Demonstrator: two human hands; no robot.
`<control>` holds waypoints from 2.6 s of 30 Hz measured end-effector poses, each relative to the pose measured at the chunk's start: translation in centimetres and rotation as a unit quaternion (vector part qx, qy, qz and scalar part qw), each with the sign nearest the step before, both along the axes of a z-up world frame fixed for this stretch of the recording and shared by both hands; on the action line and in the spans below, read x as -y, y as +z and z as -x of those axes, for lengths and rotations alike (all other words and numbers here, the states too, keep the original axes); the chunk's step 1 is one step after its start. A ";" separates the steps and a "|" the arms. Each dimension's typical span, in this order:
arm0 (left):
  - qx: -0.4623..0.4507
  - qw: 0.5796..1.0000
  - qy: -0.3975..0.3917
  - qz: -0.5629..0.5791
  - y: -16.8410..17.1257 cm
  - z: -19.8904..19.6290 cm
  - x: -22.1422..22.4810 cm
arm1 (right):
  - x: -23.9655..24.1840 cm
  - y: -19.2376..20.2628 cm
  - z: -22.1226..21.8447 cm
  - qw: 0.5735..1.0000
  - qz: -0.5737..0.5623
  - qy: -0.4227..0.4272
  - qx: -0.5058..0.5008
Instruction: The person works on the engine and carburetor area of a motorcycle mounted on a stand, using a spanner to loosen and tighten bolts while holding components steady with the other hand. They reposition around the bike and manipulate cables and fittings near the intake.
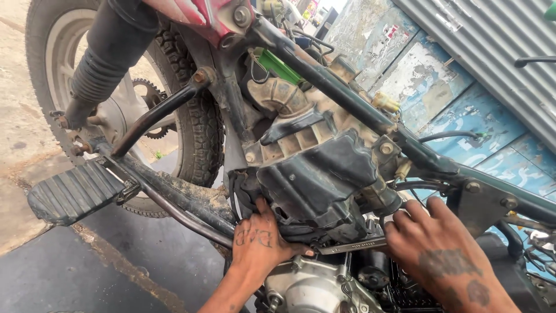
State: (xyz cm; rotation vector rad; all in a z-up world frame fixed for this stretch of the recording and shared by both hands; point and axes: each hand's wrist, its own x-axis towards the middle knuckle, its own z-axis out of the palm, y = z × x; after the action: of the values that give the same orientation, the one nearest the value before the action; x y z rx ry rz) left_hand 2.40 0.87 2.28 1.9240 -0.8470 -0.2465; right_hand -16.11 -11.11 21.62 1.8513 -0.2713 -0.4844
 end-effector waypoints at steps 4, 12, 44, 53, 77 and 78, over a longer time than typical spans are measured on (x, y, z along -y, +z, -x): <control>-0.015 1.000 -0.003 -0.017 0.8 0.0 -0.4 | 1.2 -0.8 1.5 0.999 -0.022 0.003 0.026; -0.019 1.000 -0.020 -0.011 -0.2 -0.8 1.0 | 3.3 -2.1 3.0 0.984 -0.112 0.066 0.120; 0.055 0.998 0.020 0.015 -1.5 -0.6 2.4 | 0.3 -9.6 9.0 0.916 -0.117 0.103 0.370; 0.015 0.999 0.008 0.051 -0.9 -0.5 1.8 | 1.0 -7.0 8.1 0.892 -0.115 0.182 0.398; 0.025 0.999 0.032 0.001 0.3 0.2 0.7 | -1.9 2.3 -0.9 0.945 -0.186 0.148 0.226; 0.032 0.999 0.034 0.008 0.1 0.2 0.7 | -1.8 1.9 -0.3 0.912 -0.258 0.163 0.275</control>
State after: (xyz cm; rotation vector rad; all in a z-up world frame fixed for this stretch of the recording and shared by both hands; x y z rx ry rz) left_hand 2.17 0.20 2.37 1.9505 -0.8216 -0.1389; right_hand -15.82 -9.29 23.57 2.4774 -0.2098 0.2416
